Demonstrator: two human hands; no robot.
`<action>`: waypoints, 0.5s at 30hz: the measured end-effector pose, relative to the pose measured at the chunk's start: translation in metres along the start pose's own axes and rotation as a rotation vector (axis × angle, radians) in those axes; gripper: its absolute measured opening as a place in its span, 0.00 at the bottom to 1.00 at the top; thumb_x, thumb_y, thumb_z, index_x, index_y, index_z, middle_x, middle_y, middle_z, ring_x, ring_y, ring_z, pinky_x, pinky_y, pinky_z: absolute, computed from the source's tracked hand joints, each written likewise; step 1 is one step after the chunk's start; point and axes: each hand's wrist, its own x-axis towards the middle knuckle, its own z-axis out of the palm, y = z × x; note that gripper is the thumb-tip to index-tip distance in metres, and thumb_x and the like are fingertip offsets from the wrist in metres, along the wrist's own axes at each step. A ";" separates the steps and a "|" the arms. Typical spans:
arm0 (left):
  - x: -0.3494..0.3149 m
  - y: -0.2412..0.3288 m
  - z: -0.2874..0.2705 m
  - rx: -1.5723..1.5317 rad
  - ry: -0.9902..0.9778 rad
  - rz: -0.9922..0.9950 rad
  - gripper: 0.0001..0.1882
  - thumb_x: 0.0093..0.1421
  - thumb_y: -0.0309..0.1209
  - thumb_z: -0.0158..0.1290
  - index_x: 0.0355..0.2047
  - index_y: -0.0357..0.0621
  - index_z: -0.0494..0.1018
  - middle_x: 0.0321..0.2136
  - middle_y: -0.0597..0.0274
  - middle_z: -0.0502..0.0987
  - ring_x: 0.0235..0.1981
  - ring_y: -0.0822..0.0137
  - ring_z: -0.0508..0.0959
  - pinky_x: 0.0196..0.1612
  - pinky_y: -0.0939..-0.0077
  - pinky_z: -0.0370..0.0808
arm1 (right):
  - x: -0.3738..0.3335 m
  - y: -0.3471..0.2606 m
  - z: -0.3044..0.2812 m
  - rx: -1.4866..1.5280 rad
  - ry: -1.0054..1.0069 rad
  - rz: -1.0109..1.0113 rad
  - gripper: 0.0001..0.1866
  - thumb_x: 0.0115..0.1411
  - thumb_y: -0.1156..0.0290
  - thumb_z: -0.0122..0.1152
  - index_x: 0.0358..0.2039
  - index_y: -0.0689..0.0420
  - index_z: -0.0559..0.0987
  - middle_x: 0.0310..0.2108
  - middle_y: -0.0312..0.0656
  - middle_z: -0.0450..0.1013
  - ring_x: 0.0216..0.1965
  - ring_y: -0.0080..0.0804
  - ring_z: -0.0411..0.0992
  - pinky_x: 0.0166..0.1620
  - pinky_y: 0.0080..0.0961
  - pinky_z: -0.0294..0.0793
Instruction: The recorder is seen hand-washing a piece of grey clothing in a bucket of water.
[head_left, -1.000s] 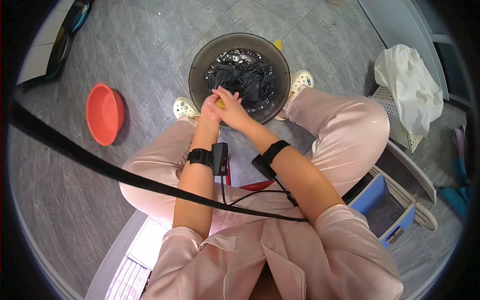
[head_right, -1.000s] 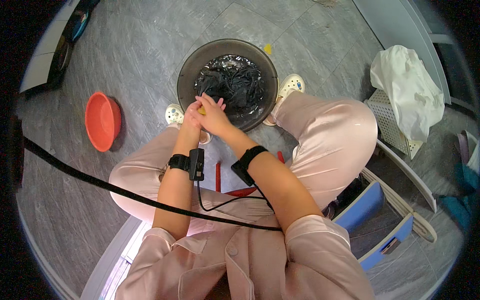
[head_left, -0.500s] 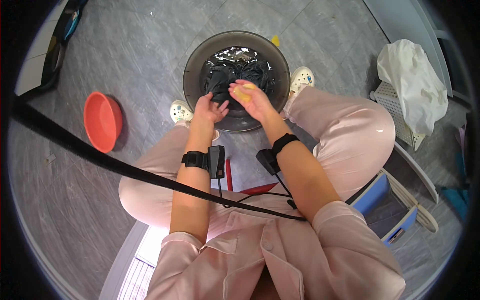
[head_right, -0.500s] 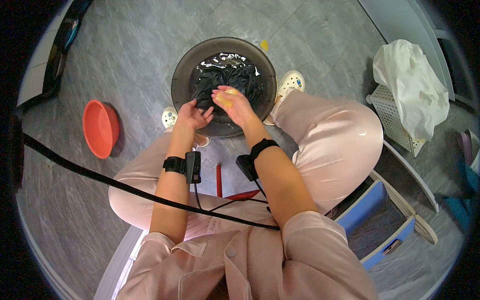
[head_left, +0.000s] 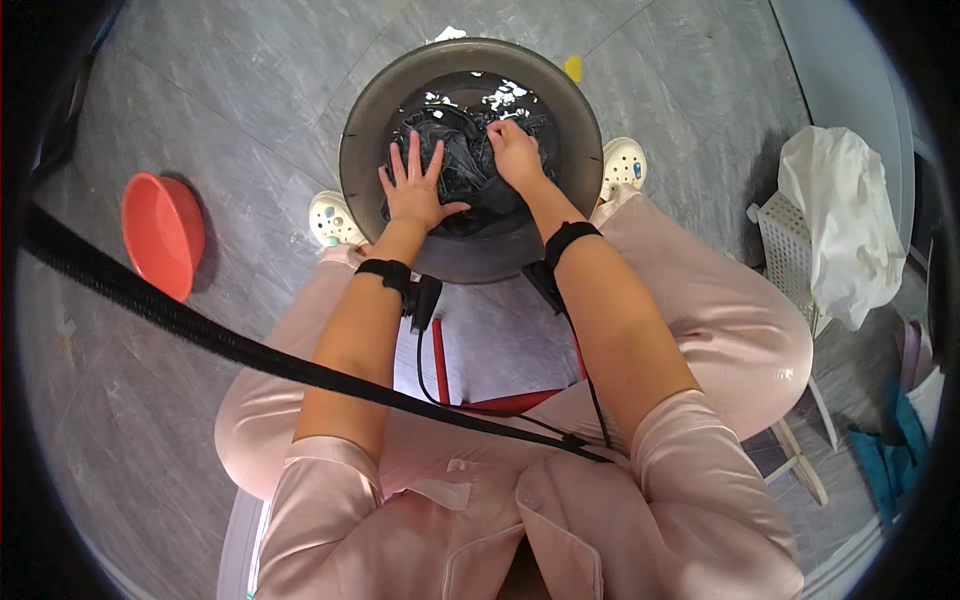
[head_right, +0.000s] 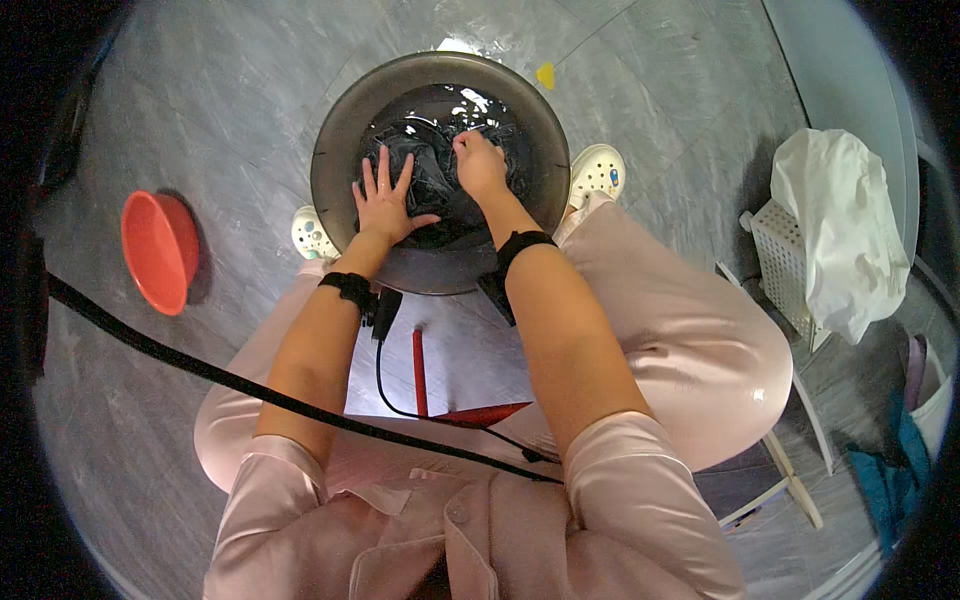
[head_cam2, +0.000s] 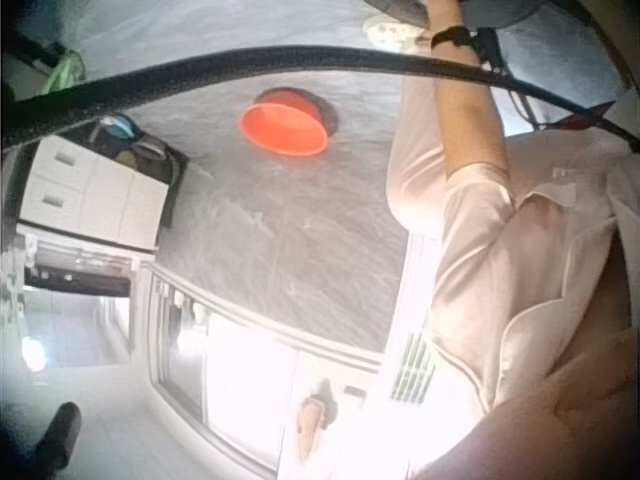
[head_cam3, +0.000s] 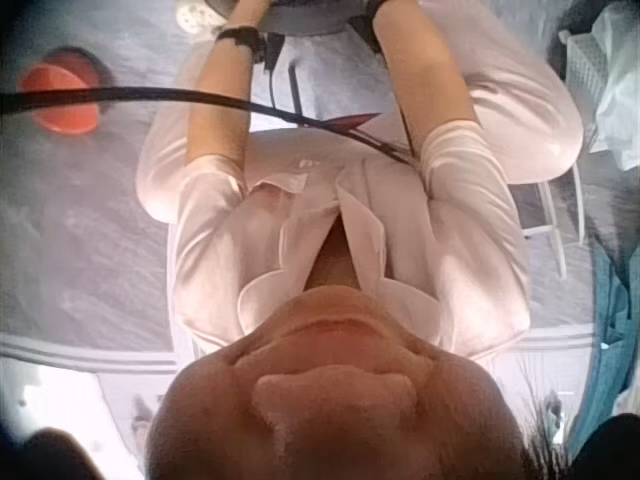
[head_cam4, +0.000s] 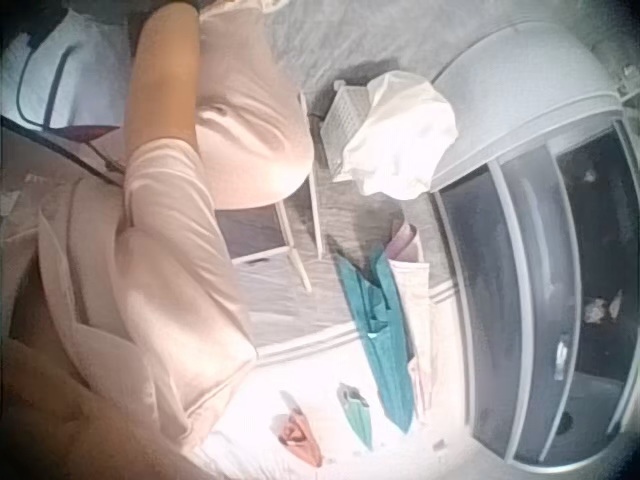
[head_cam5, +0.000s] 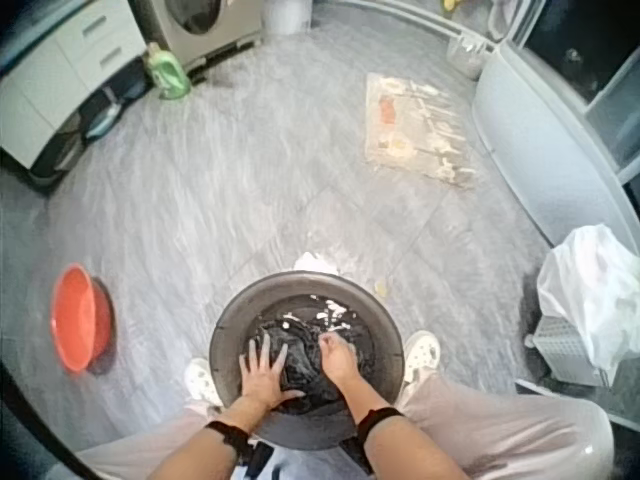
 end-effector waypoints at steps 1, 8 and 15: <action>0.004 -0.002 0.007 -0.008 -0.015 -0.006 0.61 0.35 0.65 0.60 0.66 0.66 0.42 0.67 0.53 0.30 0.67 0.41 0.35 0.61 0.36 0.44 | -0.001 0.008 0.007 -0.254 0.067 -0.057 0.12 0.59 0.64 0.55 0.44 0.48 0.72 0.39 0.42 0.72 0.44 0.48 0.69 0.45 0.43 0.68; 0.031 0.001 0.019 0.068 -0.135 -0.097 0.66 0.31 0.68 0.61 0.67 0.56 0.43 0.66 0.45 0.24 0.65 0.38 0.26 0.61 0.35 0.38 | 0.015 0.036 0.013 -0.113 0.001 -0.049 0.13 0.58 0.62 0.58 0.41 0.48 0.70 0.37 0.48 0.73 0.42 0.53 0.70 0.45 0.47 0.67; 0.014 0.000 0.017 -0.028 0.146 -0.017 0.53 0.35 0.50 0.68 0.61 0.53 0.56 0.64 0.47 0.44 0.65 0.45 0.46 0.62 0.48 0.51 | 0.000 0.018 0.008 -0.210 0.095 -0.070 0.17 0.53 0.58 0.64 0.38 0.54 0.73 0.35 0.49 0.74 0.41 0.53 0.72 0.45 0.46 0.68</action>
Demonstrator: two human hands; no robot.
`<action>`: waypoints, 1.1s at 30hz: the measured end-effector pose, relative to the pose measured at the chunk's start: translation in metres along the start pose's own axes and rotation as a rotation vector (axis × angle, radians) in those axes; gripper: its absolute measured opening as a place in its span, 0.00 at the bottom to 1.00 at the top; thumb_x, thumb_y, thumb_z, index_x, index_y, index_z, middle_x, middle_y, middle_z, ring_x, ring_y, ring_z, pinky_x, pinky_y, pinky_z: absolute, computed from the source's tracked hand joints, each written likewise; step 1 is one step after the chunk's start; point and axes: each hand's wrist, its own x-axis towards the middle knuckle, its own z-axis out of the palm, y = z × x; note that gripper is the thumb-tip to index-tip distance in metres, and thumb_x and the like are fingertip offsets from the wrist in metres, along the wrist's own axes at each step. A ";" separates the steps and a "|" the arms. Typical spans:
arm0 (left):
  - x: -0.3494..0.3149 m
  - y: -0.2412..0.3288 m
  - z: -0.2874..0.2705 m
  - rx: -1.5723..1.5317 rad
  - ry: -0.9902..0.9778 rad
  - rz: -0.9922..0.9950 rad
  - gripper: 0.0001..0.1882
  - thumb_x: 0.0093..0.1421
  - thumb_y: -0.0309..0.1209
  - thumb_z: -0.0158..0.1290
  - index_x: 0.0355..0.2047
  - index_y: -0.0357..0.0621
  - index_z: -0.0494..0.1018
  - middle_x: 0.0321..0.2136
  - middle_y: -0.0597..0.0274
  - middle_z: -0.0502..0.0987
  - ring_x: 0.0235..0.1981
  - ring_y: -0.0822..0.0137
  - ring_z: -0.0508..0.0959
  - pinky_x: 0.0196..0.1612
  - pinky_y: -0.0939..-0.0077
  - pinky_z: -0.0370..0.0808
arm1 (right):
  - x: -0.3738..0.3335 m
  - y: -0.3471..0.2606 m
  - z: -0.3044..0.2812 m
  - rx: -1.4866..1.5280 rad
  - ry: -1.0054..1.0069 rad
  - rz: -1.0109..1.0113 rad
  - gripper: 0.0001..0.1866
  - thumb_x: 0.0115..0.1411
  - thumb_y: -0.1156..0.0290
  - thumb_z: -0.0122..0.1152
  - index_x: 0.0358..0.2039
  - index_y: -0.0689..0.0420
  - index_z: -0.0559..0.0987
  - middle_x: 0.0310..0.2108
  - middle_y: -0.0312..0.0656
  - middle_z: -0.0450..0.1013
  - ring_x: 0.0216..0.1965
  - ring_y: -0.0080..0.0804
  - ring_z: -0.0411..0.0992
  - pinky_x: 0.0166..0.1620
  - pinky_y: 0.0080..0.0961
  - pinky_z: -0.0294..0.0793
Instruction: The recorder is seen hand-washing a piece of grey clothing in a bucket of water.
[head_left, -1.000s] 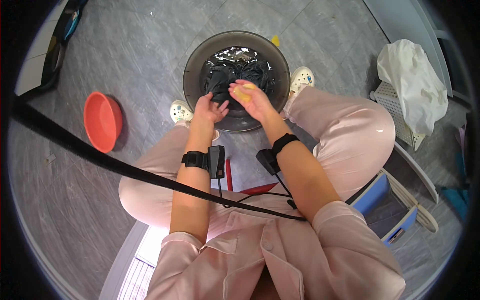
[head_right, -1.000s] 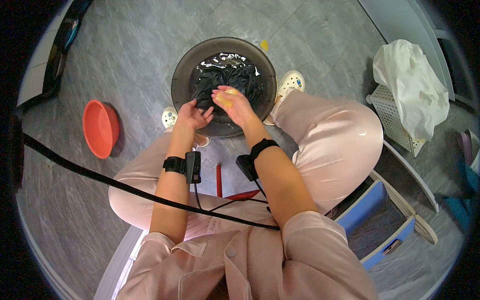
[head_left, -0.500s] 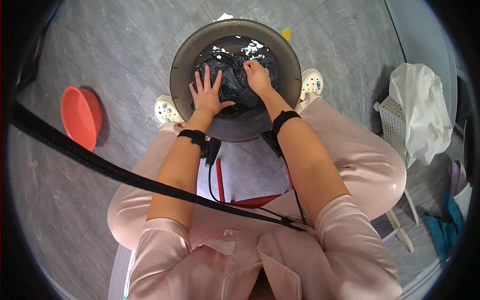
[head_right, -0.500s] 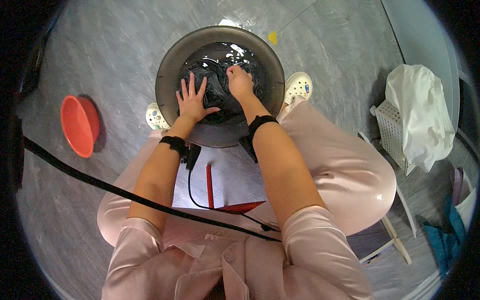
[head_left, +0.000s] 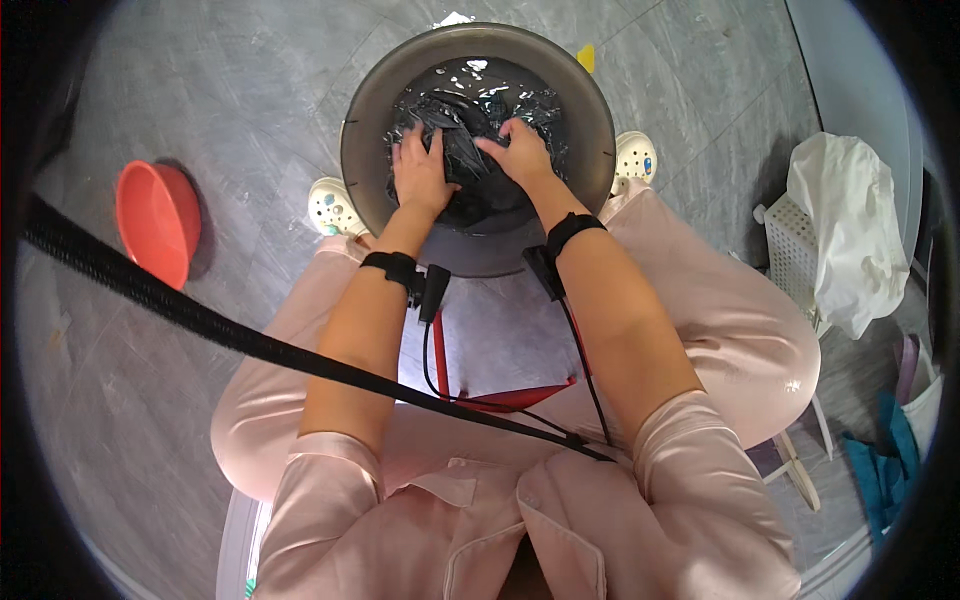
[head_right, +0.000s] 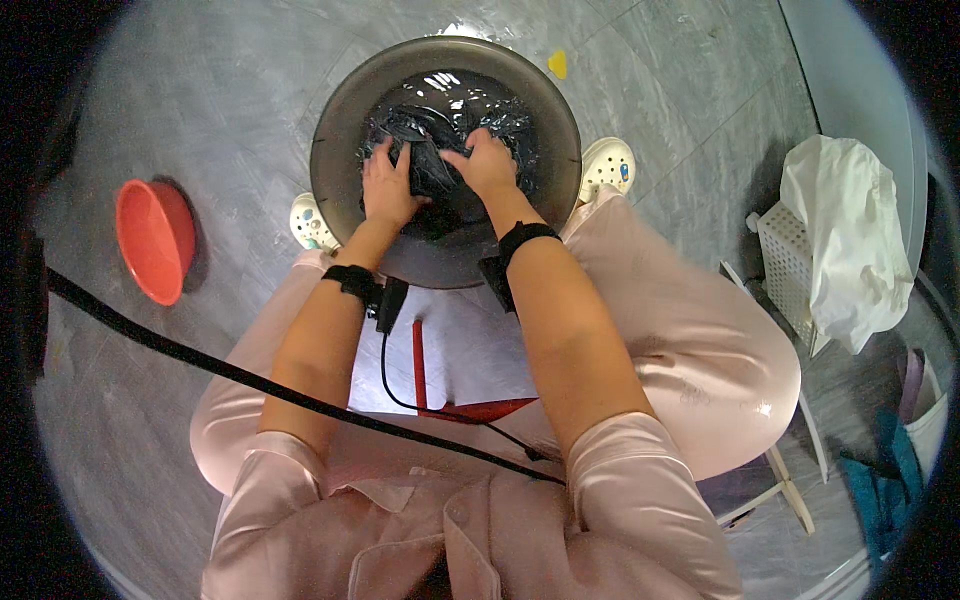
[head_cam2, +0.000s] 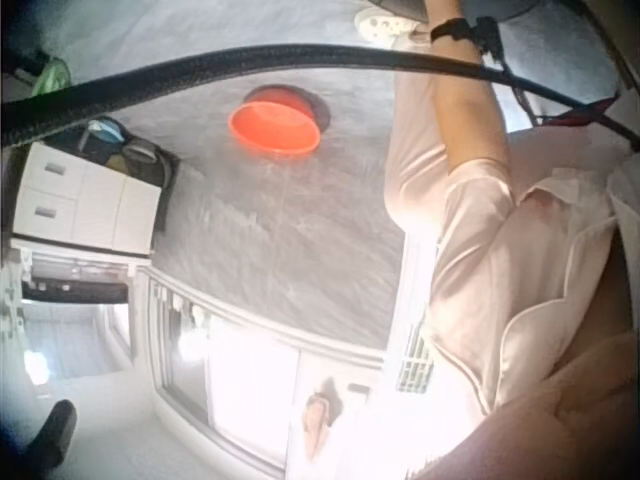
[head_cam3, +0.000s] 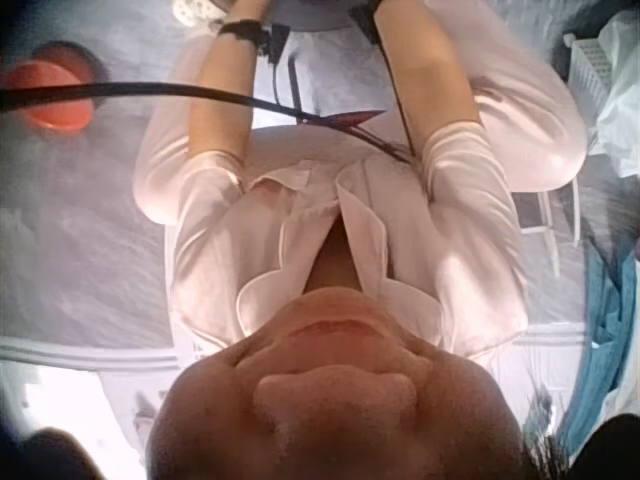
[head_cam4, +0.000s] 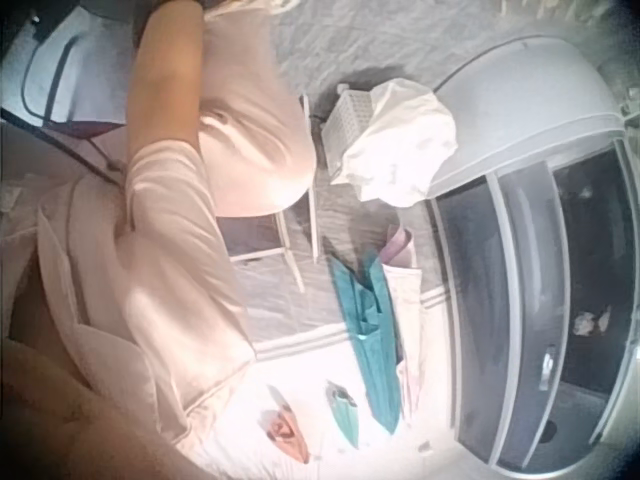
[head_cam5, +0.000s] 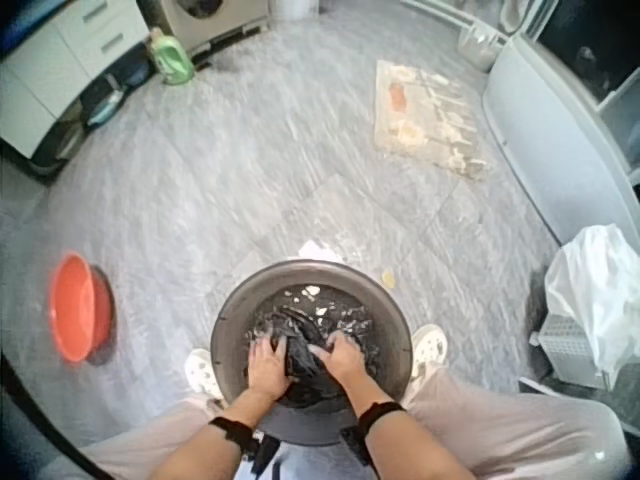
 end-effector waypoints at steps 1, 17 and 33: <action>-0.005 -0.006 0.000 -0.104 -0.012 -0.040 0.45 0.37 0.43 0.68 0.57 0.52 0.62 0.61 0.51 0.52 0.62 0.48 0.53 0.60 0.52 0.55 | -0.008 -0.011 -0.004 -0.094 -0.117 0.062 0.19 0.52 0.56 0.65 0.37 0.55 0.73 0.36 0.50 0.74 0.42 0.53 0.72 0.45 0.45 0.68; -0.074 -0.001 -0.031 -1.310 -0.506 -0.209 0.21 0.38 0.21 0.58 0.37 0.40 0.74 0.25 0.73 0.74 0.30 0.78 0.73 0.35 0.85 0.67 | -0.080 -0.052 -0.042 0.510 -0.494 0.609 0.24 0.51 0.49 0.63 0.21 0.60 0.76 0.17 0.36 0.67 0.16 0.25 0.59 0.19 0.25 0.52; -0.102 0.002 -0.093 -1.948 -0.333 -0.784 0.39 0.56 0.64 0.43 0.47 0.38 0.66 0.43 0.54 0.74 0.38 0.61 0.77 0.45 0.60 0.74 | -0.142 -0.212 -0.184 1.028 -0.492 -0.085 0.12 0.56 0.68 0.63 0.38 0.59 0.74 0.31 0.30 0.73 0.31 0.16 0.71 0.36 0.16 0.69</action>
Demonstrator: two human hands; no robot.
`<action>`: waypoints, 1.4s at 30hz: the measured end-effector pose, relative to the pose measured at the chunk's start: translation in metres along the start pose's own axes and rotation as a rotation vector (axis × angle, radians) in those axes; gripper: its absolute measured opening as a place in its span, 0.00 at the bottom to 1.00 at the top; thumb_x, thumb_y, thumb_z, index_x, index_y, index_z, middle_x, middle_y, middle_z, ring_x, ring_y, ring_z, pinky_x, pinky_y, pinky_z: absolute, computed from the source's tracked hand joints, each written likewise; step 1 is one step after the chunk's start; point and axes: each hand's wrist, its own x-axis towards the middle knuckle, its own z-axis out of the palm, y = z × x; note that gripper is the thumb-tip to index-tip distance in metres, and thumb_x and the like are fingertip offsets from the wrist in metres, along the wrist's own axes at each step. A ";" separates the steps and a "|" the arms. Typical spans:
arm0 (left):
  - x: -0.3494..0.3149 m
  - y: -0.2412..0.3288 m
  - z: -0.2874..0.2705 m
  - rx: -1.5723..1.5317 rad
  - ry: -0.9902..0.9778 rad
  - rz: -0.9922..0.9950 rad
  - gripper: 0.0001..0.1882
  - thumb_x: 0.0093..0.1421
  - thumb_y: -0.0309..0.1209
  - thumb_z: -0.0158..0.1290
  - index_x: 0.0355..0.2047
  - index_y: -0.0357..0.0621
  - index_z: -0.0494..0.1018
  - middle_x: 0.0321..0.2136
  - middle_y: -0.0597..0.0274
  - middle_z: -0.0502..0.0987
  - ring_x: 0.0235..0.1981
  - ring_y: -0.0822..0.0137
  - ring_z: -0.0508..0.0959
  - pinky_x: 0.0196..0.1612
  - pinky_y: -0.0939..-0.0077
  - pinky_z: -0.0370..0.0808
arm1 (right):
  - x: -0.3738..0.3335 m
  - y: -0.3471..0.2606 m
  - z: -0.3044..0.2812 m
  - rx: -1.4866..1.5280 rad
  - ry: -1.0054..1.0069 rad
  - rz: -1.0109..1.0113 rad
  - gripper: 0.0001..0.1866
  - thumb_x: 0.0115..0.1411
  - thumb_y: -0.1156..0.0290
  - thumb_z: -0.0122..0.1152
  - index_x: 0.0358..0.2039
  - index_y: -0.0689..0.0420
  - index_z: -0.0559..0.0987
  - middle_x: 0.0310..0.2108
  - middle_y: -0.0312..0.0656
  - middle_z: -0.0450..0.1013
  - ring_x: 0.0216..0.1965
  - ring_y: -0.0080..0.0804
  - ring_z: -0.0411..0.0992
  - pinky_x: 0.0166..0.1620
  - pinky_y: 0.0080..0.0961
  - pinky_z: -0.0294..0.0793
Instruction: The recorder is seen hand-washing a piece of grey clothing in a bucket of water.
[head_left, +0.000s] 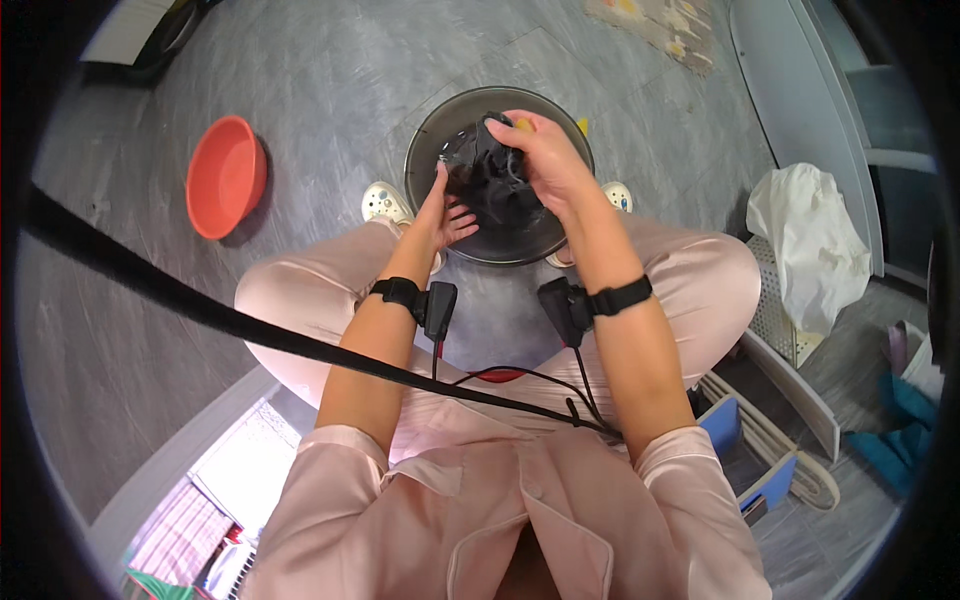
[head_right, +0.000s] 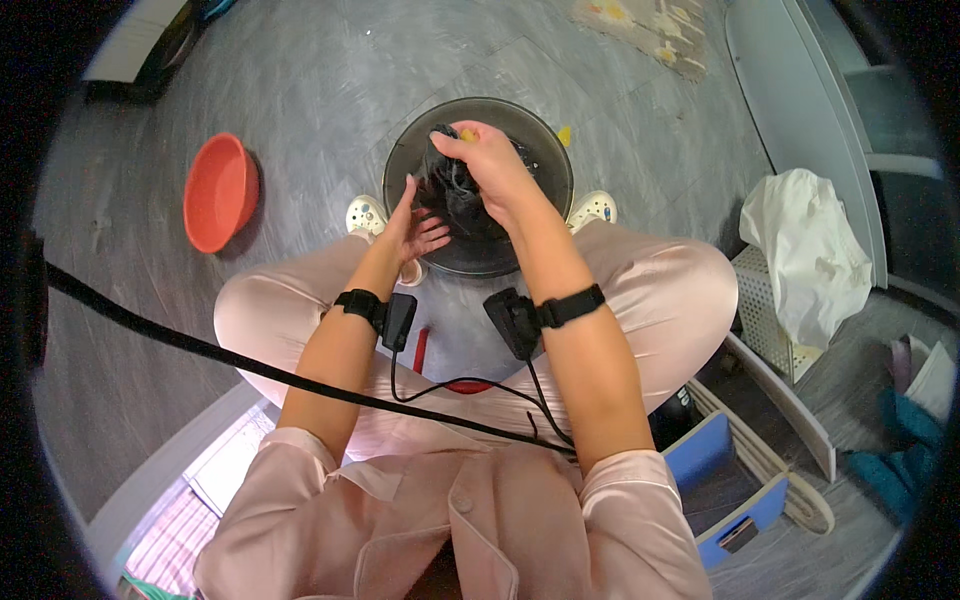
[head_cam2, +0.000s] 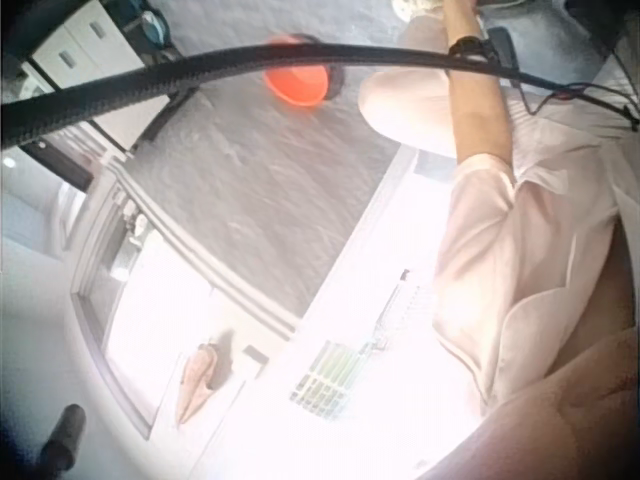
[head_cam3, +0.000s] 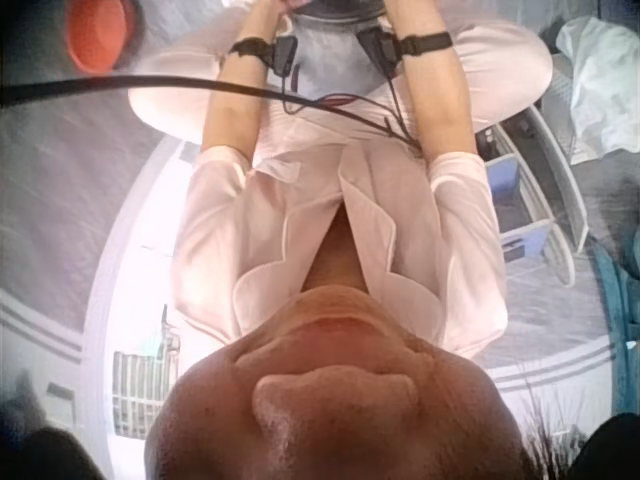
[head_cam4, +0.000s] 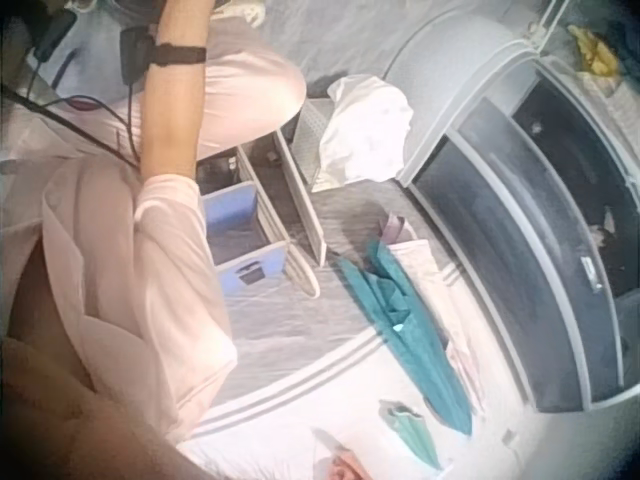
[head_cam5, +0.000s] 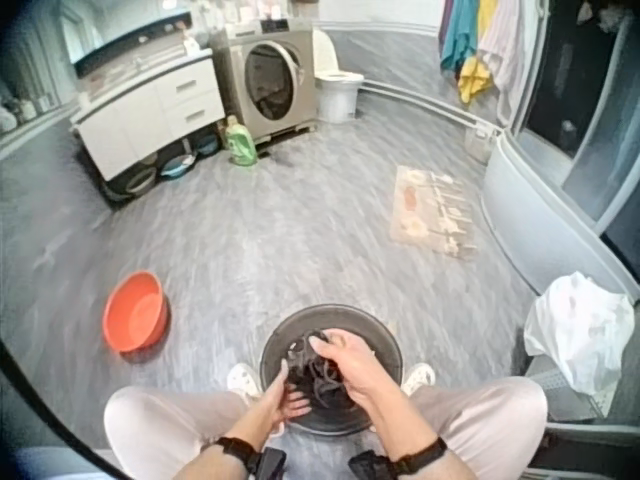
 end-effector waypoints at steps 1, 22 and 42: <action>-0.004 0.001 0.001 -0.090 -0.088 -0.053 0.40 0.56 0.65 0.42 0.50 0.38 0.65 0.47 0.53 0.72 0.40 0.58 0.77 0.47 0.57 0.73 | -0.011 -0.010 0.007 -0.013 -0.009 0.007 0.12 0.56 0.68 0.63 0.38 0.59 0.74 0.31 0.30 0.73 0.31 0.16 0.71 0.36 0.16 0.69; -0.029 0.045 0.046 0.215 -0.112 0.698 0.18 0.62 0.38 0.52 0.45 0.37 0.70 0.41 0.61 0.76 0.41 0.69 0.76 0.48 0.71 0.71 | 0.008 0.038 -0.039 -0.898 0.338 -0.197 0.33 0.53 0.47 0.59 0.43 0.68 0.75 0.43 0.57 0.73 0.47 0.47 0.72 0.49 0.34 0.69; -0.138 0.086 0.070 1.381 -0.420 0.889 0.10 0.49 0.29 0.50 0.26 0.32 0.71 0.19 0.61 0.72 0.22 0.73 0.70 0.25 0.75 0.65 | 0.025 -0.019 -0.041 -0.565 0.122 0.219 0.14 0.51 0.64 0.64 0.35 0.56 0.75 0.22 0.31 0.65 0.23 0.18 0.61 0.25 0.19 0.57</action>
